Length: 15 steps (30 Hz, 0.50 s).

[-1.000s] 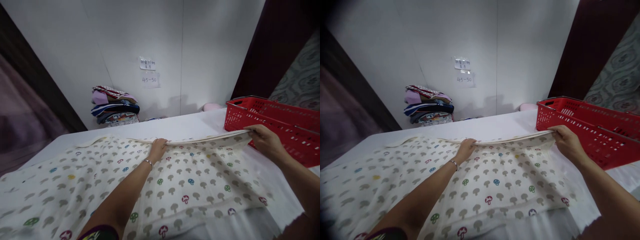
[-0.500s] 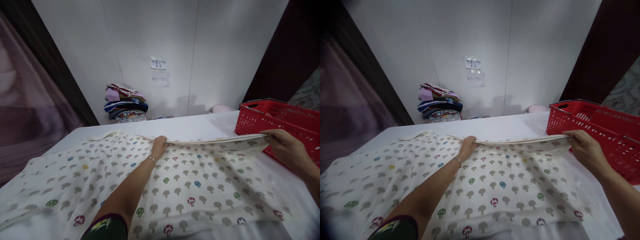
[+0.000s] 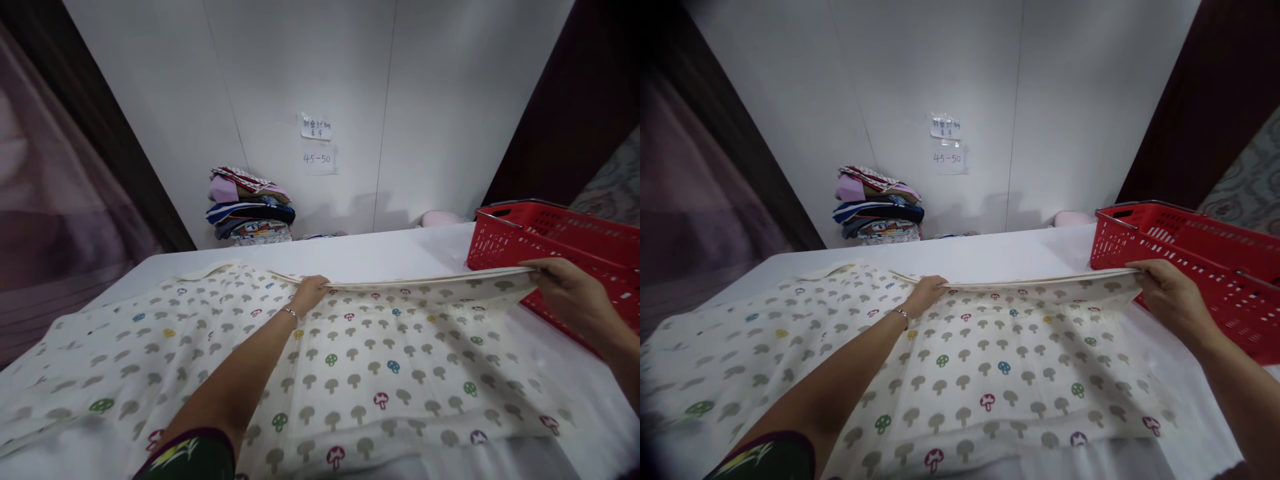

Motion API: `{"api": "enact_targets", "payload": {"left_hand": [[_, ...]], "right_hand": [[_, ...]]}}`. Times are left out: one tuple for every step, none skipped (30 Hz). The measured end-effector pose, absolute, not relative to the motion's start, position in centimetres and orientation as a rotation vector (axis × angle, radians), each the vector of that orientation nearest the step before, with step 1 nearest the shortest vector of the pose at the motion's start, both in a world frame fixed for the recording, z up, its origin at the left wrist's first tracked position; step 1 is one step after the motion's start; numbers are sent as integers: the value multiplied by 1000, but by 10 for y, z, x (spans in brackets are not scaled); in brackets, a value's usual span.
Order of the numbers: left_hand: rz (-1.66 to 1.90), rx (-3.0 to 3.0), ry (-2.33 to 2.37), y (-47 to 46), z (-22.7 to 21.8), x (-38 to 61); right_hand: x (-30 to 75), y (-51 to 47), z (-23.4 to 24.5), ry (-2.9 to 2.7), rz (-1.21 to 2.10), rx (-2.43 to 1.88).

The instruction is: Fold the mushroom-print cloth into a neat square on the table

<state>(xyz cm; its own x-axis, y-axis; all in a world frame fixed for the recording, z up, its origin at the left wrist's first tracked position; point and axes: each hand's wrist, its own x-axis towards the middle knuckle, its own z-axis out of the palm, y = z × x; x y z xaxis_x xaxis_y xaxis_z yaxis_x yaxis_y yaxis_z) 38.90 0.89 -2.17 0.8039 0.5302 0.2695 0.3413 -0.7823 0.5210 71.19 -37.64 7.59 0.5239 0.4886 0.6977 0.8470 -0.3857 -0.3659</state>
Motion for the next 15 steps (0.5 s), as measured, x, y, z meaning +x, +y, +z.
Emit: {"api": "enact_targets", "payload": {"left_hand": [[530,2514,633,9,-18,385],[494,2494,617,9,-13,380],[461,2478,605,9,-8,374],[433,2466,596,9,-3,368],[409,2454,592,9,3,363],[383,2442,590,8,8,357],[354,2428,585,7,14,352],[327,2413,578,6,19,346],[301,2399,566,5,23,341],[281,2389,556,3,27,337],[272,2383,551,1,31,333],[274,2384,554,-1,33,329],[283,2390,563,-4,36,325],[297,2399,577,-7,40,321],[313,2411,587,-10,44,318]], "right_hand": [[713,-377,77,-1071,-638,-2054],[713,-378,79,-1060,-631,-2067],[714,-379,81,-1045,-624,-2082],[714,-380,83,-1031,-611,-2097],[714,-381,85,-1013,-599,-2110],[715,-382,87,-998,-588,-2120],[715,-384,88,-988,-584,-2122],[716,-385,88,-984,-587,-2118],[717,-386,89,-984,-597,-2110],[718,-387,89,-992,-605,-2104],[718,-388,90,-1002,-613,-2099],[718,-388,91,-1011,-618,-2092],[717,-389,93,-1020,-620,-2085],[715,-390,96,-1032,-616,-2079],[712,-391,100,-1038,-617,-2075]]}}
